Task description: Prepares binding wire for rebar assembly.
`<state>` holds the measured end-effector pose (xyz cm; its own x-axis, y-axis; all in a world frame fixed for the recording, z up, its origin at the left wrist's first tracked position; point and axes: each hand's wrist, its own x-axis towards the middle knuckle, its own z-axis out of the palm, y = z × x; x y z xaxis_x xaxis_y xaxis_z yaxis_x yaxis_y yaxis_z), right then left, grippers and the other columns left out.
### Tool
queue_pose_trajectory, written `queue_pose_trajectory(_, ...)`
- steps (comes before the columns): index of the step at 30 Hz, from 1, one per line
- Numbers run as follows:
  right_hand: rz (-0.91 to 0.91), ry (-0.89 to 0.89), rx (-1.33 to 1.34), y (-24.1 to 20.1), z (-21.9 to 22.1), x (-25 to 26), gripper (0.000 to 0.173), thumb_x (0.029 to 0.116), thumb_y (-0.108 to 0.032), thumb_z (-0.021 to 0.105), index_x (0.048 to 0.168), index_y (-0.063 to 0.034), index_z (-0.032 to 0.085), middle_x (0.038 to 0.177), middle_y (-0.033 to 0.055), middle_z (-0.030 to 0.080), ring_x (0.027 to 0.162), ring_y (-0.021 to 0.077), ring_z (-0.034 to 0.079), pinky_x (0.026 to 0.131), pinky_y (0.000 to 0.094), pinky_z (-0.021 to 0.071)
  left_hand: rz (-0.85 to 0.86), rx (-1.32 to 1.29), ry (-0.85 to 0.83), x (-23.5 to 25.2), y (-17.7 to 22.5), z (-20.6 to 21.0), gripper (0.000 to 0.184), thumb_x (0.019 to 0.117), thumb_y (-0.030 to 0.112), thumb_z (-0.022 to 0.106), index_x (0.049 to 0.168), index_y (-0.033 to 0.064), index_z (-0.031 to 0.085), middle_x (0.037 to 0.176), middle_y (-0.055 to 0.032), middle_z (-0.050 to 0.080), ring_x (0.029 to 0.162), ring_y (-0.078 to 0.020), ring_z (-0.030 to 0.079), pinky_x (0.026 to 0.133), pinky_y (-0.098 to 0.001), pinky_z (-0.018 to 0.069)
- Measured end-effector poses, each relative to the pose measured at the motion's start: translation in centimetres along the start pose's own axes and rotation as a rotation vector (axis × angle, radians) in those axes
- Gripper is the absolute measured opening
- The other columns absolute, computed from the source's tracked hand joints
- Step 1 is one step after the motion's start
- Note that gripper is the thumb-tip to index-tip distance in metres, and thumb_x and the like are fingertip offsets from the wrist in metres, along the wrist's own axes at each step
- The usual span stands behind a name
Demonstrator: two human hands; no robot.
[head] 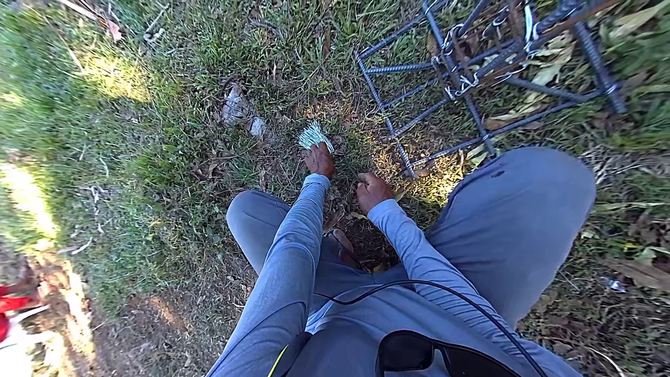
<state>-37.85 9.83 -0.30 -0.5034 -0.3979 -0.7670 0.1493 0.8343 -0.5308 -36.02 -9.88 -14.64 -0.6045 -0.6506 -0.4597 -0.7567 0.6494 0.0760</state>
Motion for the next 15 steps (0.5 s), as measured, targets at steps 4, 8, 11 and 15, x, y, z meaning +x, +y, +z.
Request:
queue_pose_trajectory(4, -0.007, -0.007, -0.06, -0.6, -0.7, -0.4, 0.042, 0.1088, -0.023, 0.042, 0.146, -0.0113, 0.056, 0.132, 0.0189, 0.068, 0.123, 0.0374, 0.064, 0.106, 0.0589, 0.0473, -0.015, 0.001, 0.033, 0.1, 0.1, 0.9, 0.035, 0.0971, 0.03, 0.061, 0.125, 0.0097, 0.064, 0.125, -0.0228, 0.064, 0.113, -0.0418, 0.064, 0.091, -0.0608, 0.0528)
queue_pose_trajectory(8, 0.008, -0.018, -0.091, -0.8, -1.0, -0.5, 0.042, 0.1088, -0.023, 0.042, 0.147, -0.0127, 0.056, 0.131, 0.019, 0.068, 0.124, 0.0375, 0.064, 0.107, 0.0584, 0.0468, -0.04, 0.013, 0.051, -0.3, 0.3, 1.6, 0.031, 0.1001, 0.032, 0.055, 0.12, 0.01, 0.065, 0.121, -0.0192, 0.066, 0.11, -0.0381, 0.066, 0.091, -0.0603, 0.0516)
queue_pose_trajectory(11, 0.008, -0.024, -0.09, -0.9, -1.0, -0.4, 0.042, 0.1086, -0.023, 0.042, 0.147, -0.0132, 0.056, 0.134, 0.0182, 0.067, 0.126, 0.037, 0.063, 0.108, 0.0582, 0.0459, -0.087, -0.062, 0.036, -0.8, 0.5, 1.2, 0.031, 0.0996, 0.031, 0.054, 0.115, 0.0076, 0.067, 0.123, -0.0186, 0.065, 0.115, -0.0361, 0.064, 0.091, -0.0592, 0.0531)
queue_pose_trajectory(15, 0.01, -0.028, -0.088, -1.0, -1.1, -0.4, 0.042, 0.1089, -0.024, 0.042, 0.147, -0.0128, 0.055, 0.134, 0.0187, 0.067, 0.126, 0.0374, 0.063, 0.108, 0.0585, 0.0462, -0.149, -0.192, 0.058, -1.9, 0.8, 1.1, 0.03, 0.0986, 0.029, 0.058, 0.112, 0.0052, 0.069, 0.13, -0.02, 0.06, 0.121, -0.0352, 0.061, 0.094, -0.054, 0.0552)
